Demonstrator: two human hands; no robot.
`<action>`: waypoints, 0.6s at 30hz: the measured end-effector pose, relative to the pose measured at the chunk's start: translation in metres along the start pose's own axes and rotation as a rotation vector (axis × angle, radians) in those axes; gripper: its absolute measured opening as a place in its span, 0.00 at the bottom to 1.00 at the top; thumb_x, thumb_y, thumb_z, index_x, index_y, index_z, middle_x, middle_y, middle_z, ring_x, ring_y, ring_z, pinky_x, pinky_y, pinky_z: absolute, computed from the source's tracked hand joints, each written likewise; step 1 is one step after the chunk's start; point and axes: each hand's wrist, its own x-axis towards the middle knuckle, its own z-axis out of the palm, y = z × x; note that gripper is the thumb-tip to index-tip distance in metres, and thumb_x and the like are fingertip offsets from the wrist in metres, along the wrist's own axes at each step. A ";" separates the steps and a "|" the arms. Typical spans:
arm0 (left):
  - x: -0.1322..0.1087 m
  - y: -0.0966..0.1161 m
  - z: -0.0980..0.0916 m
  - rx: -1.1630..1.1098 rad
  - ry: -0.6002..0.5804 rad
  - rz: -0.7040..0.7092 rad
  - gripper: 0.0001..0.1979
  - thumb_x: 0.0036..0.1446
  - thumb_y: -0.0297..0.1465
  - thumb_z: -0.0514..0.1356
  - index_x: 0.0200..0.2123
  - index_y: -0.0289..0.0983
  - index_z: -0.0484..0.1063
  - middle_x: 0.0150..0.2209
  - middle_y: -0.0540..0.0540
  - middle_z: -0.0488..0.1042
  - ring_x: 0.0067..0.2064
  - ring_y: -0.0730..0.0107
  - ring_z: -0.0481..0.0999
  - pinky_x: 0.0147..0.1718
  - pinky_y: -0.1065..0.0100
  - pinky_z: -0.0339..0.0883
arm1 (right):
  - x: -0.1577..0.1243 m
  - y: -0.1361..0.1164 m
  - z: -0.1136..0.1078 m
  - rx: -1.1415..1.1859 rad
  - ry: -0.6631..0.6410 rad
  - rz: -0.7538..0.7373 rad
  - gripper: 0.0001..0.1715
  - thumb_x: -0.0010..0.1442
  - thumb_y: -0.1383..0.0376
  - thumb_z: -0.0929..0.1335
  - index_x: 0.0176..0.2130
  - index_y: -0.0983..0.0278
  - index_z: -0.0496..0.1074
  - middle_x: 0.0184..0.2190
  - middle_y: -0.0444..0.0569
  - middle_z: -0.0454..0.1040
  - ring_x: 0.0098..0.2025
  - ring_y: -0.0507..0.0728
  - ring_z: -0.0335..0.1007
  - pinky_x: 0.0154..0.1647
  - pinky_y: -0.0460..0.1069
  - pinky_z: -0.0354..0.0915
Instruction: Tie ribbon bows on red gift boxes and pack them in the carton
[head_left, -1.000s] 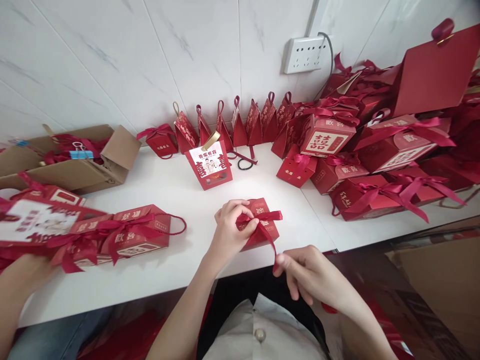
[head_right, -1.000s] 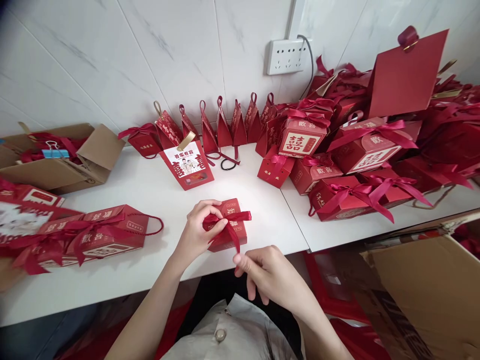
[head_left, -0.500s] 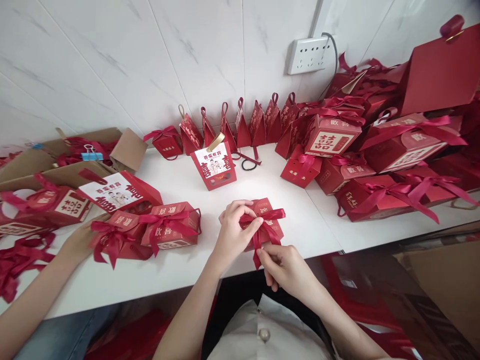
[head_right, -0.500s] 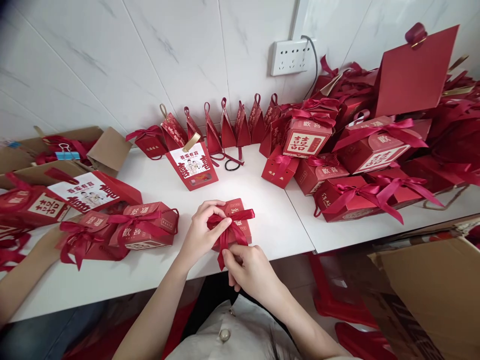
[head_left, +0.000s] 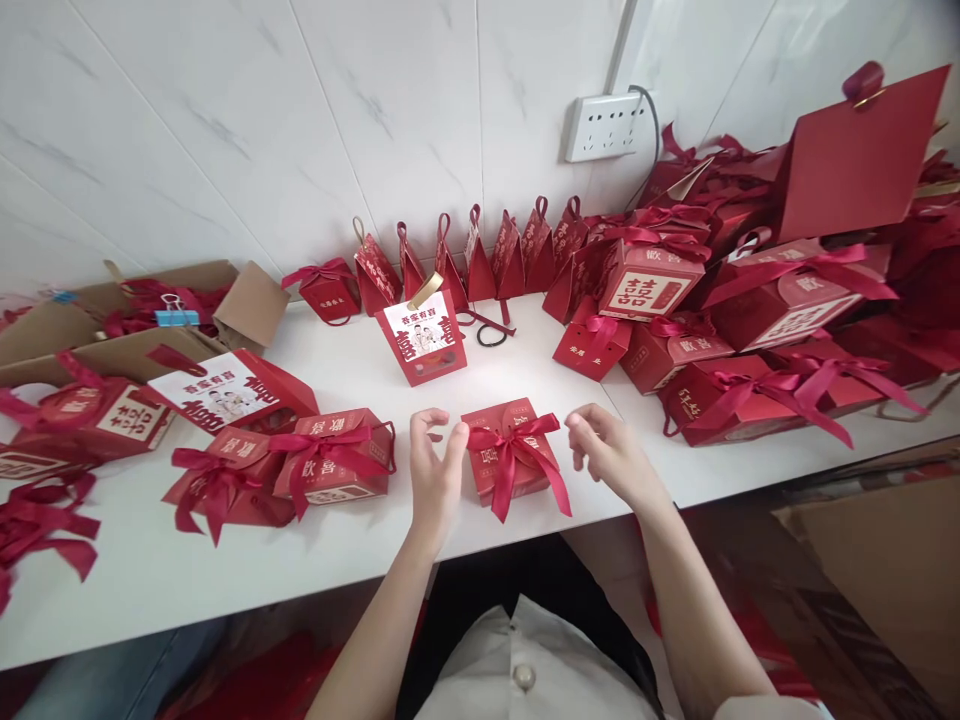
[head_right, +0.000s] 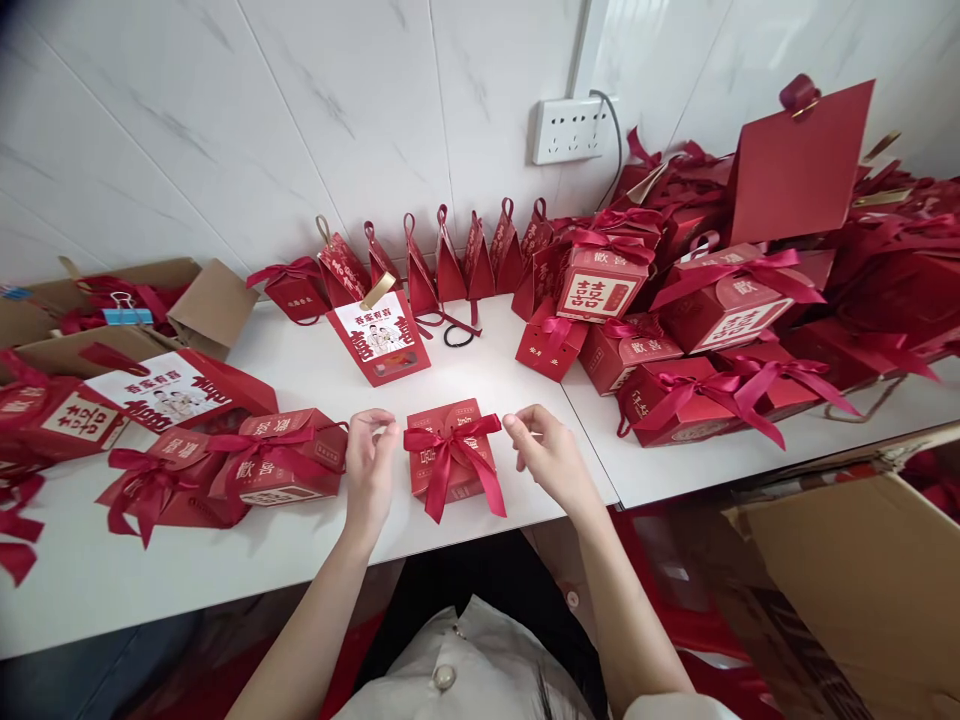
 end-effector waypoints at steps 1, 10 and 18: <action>-0.001 0.000 -0.001 0.044 -0.031 -0.033 0.10 0.54 0.39 0.57 0.34 0.39 0.64 0.37 0.47 0.67 0.41 0.65 0.68 0.41 0.65 0.60 | 0.005 0.002 0.005 0.011 -0.034 0.002 0.25 0.55 0.43 0.63 0.29 0.63 0.64 0.19 0.40 0.64 0.16 0.47 0.57 0.14 0.42 0.53; -0.006 0.006 0.002 0.037 -0.208 -0.116 0.16 0.58 0.41 0.54 0.24 0.38 0.56 0.22 0.54 0.57 0.25 0.75 0.60 0.26 0.73 0.56 | 0.003 0.014 0.035 0.415 -0.105 -0.017 0.23 0.57 0.50 0.66 0.23 0.62 0.57 0.17 0.37 0.59 0.16 0.46 0.53 0.15 0.42 0.51; -0.014 -0.002 0.010 0.046 -0.141 -0.066 0.15 0.61 0.39 0.49 0.25 0.39 0.54 0.21 0.55 0.53 0.22 0.76 0.54 0.22 0.73 0.52 | -0.002 0.018 0.047 0.615 0.012 -0.035 0.20 0.56 0.53 0.68 0.24 0.63 0.59 0.19 0.38 0.58 0.20 0.46 0.50 0.20 0.42 0.51</action>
